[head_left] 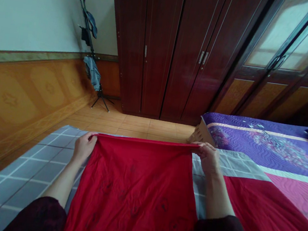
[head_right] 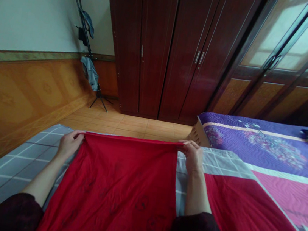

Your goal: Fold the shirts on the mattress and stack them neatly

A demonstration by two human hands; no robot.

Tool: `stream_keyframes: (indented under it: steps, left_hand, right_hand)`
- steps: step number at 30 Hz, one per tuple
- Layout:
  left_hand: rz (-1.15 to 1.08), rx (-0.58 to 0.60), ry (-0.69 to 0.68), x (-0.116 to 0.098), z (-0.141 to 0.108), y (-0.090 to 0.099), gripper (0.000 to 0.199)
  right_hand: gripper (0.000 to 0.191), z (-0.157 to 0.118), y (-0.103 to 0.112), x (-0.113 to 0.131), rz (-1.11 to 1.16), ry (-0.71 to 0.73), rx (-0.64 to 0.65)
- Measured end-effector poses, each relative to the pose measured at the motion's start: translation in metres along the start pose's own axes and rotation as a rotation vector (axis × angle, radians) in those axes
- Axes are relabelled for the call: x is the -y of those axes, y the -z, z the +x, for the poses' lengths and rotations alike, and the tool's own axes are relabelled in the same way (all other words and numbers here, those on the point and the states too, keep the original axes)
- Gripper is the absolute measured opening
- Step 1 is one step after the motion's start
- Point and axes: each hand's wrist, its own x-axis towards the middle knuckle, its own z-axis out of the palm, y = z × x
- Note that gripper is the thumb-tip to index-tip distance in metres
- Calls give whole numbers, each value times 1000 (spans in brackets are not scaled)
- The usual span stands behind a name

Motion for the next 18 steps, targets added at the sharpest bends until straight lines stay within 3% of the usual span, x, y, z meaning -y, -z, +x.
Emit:
stream_keyframes:
  steps: [4, 8, 14, 18]
  left_hand:
    - [-19, 16, -94, 0, -6, -24, 43]
    - [-7, 51, -170, 5, -12, -36, 46]
    - [3, 29, -96, 8, -5, -33, 37]
    - [-26, 120, -87, -2, -11, -17, 37]
  right_hand:
    - [17, 5, -12, -27, -185, 6, -97]
    - [21, 5, -16, -45, -355, 33, -143]
    - [27, 5, -20, -49, -496, 82, -169]
    - [28, -6, -25, -38, -528, 83, -69]
